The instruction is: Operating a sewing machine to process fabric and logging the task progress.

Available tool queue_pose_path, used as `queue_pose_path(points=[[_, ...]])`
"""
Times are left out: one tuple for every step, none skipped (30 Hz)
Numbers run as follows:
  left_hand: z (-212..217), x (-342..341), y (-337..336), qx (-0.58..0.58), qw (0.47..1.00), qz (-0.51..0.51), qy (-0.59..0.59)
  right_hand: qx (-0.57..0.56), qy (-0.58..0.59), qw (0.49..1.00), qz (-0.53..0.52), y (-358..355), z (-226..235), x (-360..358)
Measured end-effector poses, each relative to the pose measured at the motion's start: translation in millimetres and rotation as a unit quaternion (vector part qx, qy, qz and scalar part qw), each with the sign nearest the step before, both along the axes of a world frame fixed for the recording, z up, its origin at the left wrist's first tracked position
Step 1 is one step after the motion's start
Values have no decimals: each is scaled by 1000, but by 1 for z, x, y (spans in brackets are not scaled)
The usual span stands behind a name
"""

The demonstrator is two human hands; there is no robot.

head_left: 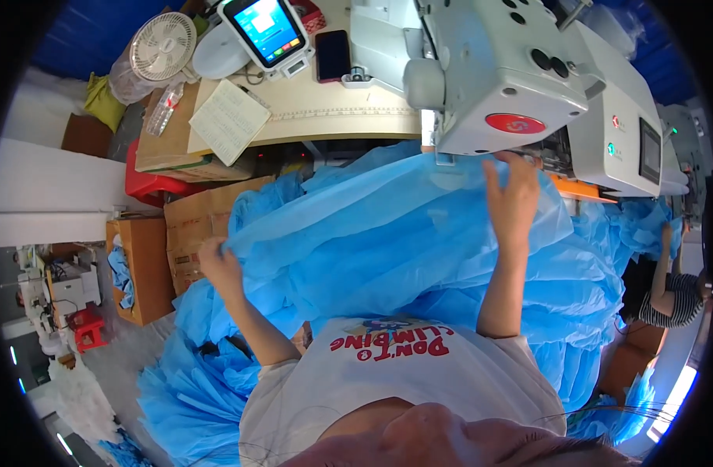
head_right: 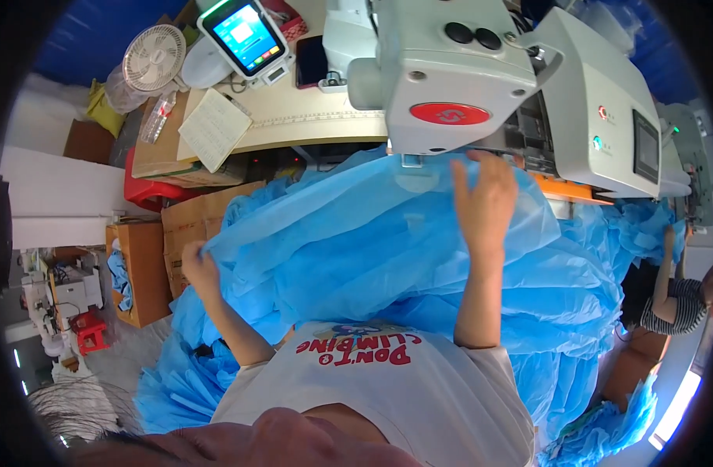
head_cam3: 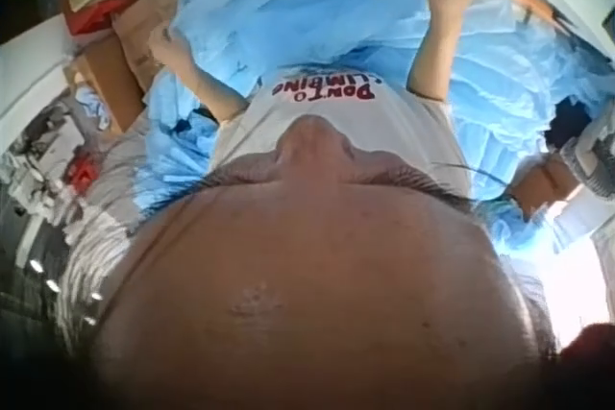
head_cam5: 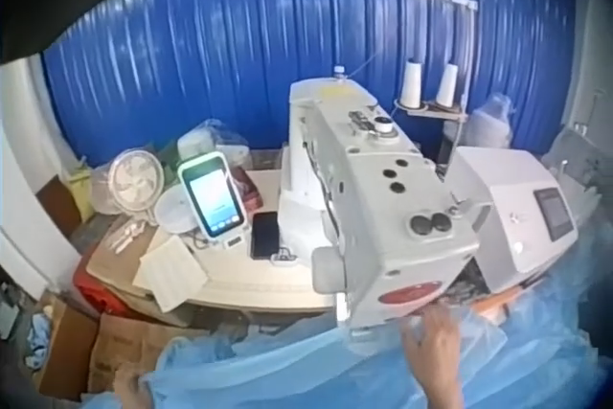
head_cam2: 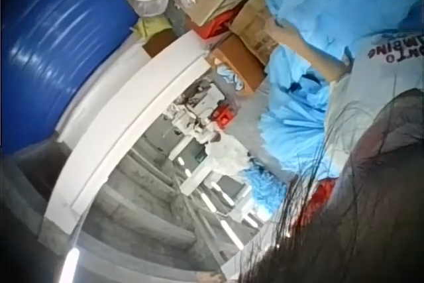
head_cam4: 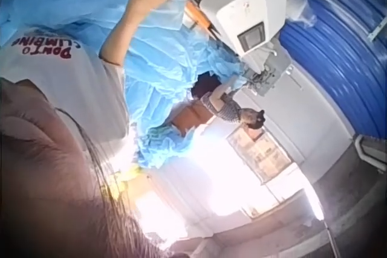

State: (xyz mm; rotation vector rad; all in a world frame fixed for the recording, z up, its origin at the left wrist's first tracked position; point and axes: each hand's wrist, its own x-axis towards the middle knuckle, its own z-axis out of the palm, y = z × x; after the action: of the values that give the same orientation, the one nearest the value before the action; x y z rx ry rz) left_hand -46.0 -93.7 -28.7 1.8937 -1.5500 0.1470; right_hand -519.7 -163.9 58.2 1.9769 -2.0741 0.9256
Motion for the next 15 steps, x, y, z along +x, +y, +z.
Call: queue_pose_path(points=[[0, 1, -3, 0, 1000, -6, 5, 50, -44, 997, 33, 1, -1, 10], [2, 1, -6, -4, 974, 27, 227, 100, -88, 989, 65, 1, -5, 19], [4, 0, -12, -5, 897, 58, 438, 113, -139, 981, 73, -2, -14, 23], [-2, 4, -22, -23, 909, 31, 416, 122, -190, 970, 86, -9, -20, 25], [-19, 12, -29, -24, 907, 27, 420, 119, -186, 972, 83, -12, -19, 26], [-42, 24, -35, 15, 933, 44, 358, 131, -224, 963, 71, -16, -18, 31], [-46, 23, -43, 55, 953, 58, 293, 142, -264, 953, 56, -18, -17, 32], [-52, 18, -45, 54, 953, 52, 293, 138, -264, 953, 51, -15, -16, 26], [-49, 4, -47, 78, 971, 64, 216, 137, -319, 935, 72, -9, -17, 18], [-46, -1, -48, 97, 983, 79, 136, 134, -375, 912, 97, -2, -18, 9], [-57, 3, -46, 92, 986, 56, 127, 177, -350, 917, 71, 8, -25, -10], [-47, -7, -50, 91, 986, 53, 128, 221, -320, 920, 45, 19, -36, -36], [-29, -29, -53, 129, 967, -29, 216, 217, -226, 949, -27, 33, -44, -58], [-20, -42, -53, 166, 933, -109, 301, 213, -128, 964, -96, 47, -49, -73], [-20, -40, -53, 167, 933, -106, 302, 215, -128, 964, -94, 57, -49, -77]])
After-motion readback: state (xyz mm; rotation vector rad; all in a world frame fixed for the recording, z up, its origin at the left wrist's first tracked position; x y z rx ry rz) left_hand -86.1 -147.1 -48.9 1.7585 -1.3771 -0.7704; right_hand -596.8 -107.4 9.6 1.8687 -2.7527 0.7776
